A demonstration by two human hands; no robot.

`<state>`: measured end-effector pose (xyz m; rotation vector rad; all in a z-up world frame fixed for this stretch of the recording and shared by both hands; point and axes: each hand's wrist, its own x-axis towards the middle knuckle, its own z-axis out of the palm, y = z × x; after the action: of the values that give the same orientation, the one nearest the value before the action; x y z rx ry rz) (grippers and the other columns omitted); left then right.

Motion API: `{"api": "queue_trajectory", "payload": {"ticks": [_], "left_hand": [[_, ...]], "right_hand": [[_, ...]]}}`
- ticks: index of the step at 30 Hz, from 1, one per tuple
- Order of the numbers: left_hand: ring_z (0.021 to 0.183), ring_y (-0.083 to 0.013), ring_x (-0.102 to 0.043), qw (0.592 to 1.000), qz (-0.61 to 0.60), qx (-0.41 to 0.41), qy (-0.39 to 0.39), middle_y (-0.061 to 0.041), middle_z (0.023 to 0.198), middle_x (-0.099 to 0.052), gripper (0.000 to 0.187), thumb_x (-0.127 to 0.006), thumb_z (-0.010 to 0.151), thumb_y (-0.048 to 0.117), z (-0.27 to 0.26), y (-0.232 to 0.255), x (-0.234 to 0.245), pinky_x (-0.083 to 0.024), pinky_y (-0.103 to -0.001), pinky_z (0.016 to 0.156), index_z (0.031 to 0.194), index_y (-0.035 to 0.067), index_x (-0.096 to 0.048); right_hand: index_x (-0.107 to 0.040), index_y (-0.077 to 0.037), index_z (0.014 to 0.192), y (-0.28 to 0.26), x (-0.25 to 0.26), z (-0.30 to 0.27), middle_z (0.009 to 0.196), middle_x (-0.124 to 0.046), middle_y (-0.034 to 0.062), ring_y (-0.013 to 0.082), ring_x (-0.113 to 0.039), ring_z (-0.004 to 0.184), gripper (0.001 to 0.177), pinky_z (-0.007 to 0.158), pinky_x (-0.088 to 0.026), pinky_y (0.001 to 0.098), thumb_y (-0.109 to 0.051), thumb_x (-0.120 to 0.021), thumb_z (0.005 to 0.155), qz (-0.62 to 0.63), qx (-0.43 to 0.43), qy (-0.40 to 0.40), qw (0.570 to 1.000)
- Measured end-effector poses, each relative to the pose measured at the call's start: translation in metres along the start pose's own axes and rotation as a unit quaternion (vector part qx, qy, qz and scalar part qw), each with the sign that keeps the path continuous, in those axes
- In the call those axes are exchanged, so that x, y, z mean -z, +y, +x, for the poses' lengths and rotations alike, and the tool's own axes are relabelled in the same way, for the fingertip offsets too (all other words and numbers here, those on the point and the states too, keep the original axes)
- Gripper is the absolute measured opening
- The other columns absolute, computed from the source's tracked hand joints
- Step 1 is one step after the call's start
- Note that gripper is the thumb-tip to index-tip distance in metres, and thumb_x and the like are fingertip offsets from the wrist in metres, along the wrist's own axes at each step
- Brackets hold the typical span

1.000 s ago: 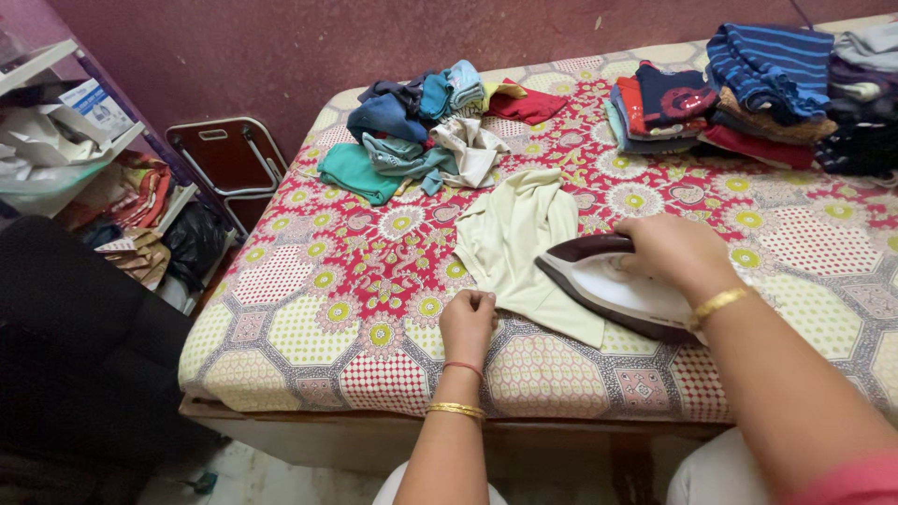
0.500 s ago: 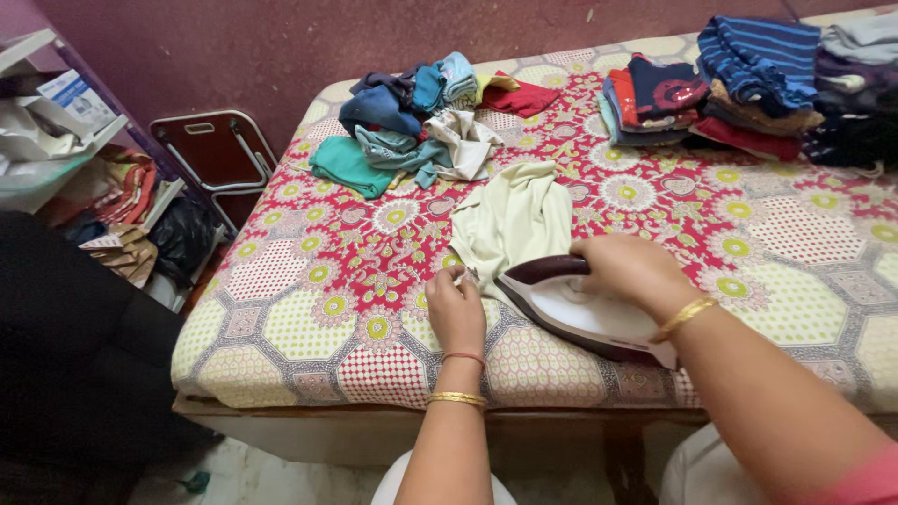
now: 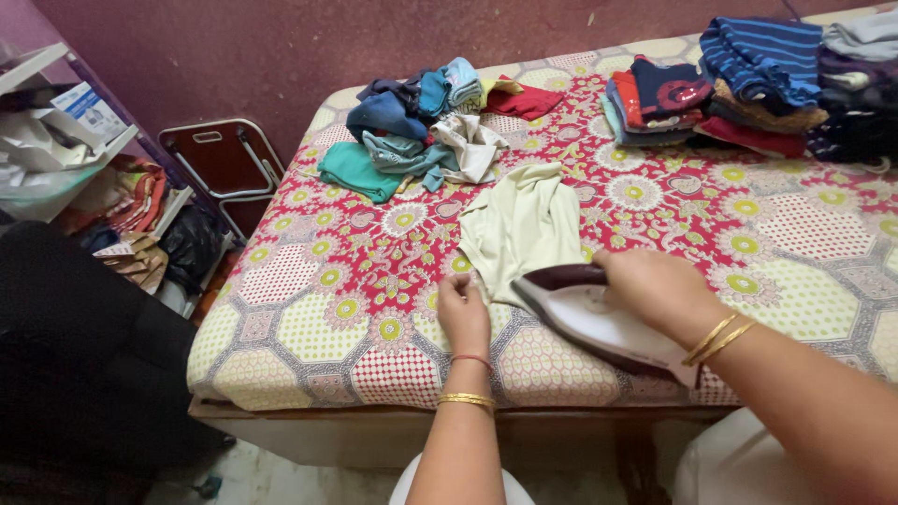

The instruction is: The person irons several small garments on a bed, including a dark blue t-shirt, a light-colored t-shirt, and a white shirt. They smooth each item, use an iron to press it, then fold and stack the finished pieces.

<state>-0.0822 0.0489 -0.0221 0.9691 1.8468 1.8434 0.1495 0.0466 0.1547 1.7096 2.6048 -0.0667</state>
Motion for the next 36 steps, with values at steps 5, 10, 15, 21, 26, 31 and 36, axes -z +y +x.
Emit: {"api": "queue_trajectory", "payload": {"ticks": [5, 10, 15, 21, 26, 31, 36], "left_hand": [[0.059, -0.0164, -0.059, 0.946, -0.165, 0.208, -0.186, -0.012, 0.079, -0.063, 0.03, -0.063, 0.095, 0.006, -0.027, 0.021, -0.007, -0.051, -0.032, 0.05, 0.117, -0.008, -0.049], [0.06, -0.0162, -0.062, 0.934, -0.175, 0.223, -0.217, -0.014, 0.086, -0.063, 0.047, -0.063, 0.091, 0.002, -0.038, 0.037, -0.008, -0.054, -0.03, 0.051, 0.132, -0.002, -0.041], [0.064, -0.0149, -0.062, 0.921, -0.2, 0.249, -0.224, -0.012, 0.096, -0.064, 0.049, -0.067, 0.089, 0.005, -0.036, 0.035, -0.022, -0.056, -0.028, 0.057, 0.135, 0.001, -0.05], [0.075, -0.0132, -0.058, 0.942, -0.205, 0.208, -0.165, -0.005, 0.094, -0.06, 0.041, -0.071, 0.09, 0.01, -0.045, 0.026, -0.047, -0.052, -0.027, 0.065, 0.127, -0.001, -0.059], [0.078, -0.0102, -0.054, 0.976, -0.191, 0.098, -0.039, -0.003, 0.091, -0.06, 0.024, -0.073, 0.092, 0.013, -0.049, 0.033, -0.051, -0.05, -0.025, 0.073, 0.109, 0.0, -0.062], [0.075, -0.0105, -0.054, 0.976, -0.206, -0.001, 0.066, 0.0, 0.084, -0.06, 0.012, -0.069, 0.094, 0.009, -0.026, 0.046, -0.027, -0.049, -0.026, 0.071, 0.098, 0.003, -0.059], [0.074, -0.0093, -0.052, 0.969, -0.235, 0.0, 0.082, 0.001, 0.084, -0.058, 0.011, -0.068, 0.093, 0.007, -0.022, 0.052, -0.011, -0.048, -0.026, 0.069, 0.098, 0.004, -0.059]], "right_hand": [[-0.069, -0.019, 0.123, 0.044, -0.011, 0.018, 0.106, -0.076, 0.0159, 0.033, -0.074, 0.102, 0.032, 0.087, -0.059, 0.0489, -0.025, -0.06, 0.093, -0.059, -0.035, 0.052, 0.996], [-0.072, -0.016, 0.123, 0.115, -0.011, 0.028, 0.112, -0.077, 0.018, 0.0344, -0.075, 0.105, 0.033, 0.09, -0.059, 0.0482, -0.027, -0.064, 0.093, -0.076, -0.13, 0.039, 0.988], [-0.074, -0.008, 0.112, 0.187, -0.018, 0.042, 0.107, -0.079, 0.0173, 0.0355, -0.078, 0.095, 0.025, 0.072, -0.062, 0.0499, -0.012, -0.051, 0.103, -0.152, -0.19, 0.139, 0.96], [-0.065, -0.012, 0.119, 0.206, -0.074, 0.013, 0.099, -0.075, 0.0091, 0.0258, -0.076, 0.088, 0.027, 0.076, -0.058, 0.0398, -0.02, -0.057, 0.094, -0.282, -0.111, 0.178, 0.936], [-0.063, -0.016, 0.118, 0.152, -0.1, 0.019, 0.112, -0.07, 0.0103, 0.0265, -0.07, 0.108, 0.03, 0.089, -0.055, 0.0466, -0.024, -0.06, 0.09, -0.204, -0.116, 0.173, 0.957], [-0.051, -0.013, 0.143, 0.067, -0.099, 0.049, 0.127, -0.062, 0.0164, 0.0293, -0.063, 0.115, 0.067, 0.097, -0.051, 0.0463, -0.039, -0.07, 0.085, 0.041, -0.027, 0.093, 0.994], [-0.044, -0.011, 0.143, -0.022, -0.118, 0.086, 0.14, -0.044, 0.03, 0.0441, -0.052, 0.122, 0.085, 0.098, -0.045, 0.0511, -0.037, -0.081, 0.072, 0.167, 0.019, 0.229, 0.959]]}}
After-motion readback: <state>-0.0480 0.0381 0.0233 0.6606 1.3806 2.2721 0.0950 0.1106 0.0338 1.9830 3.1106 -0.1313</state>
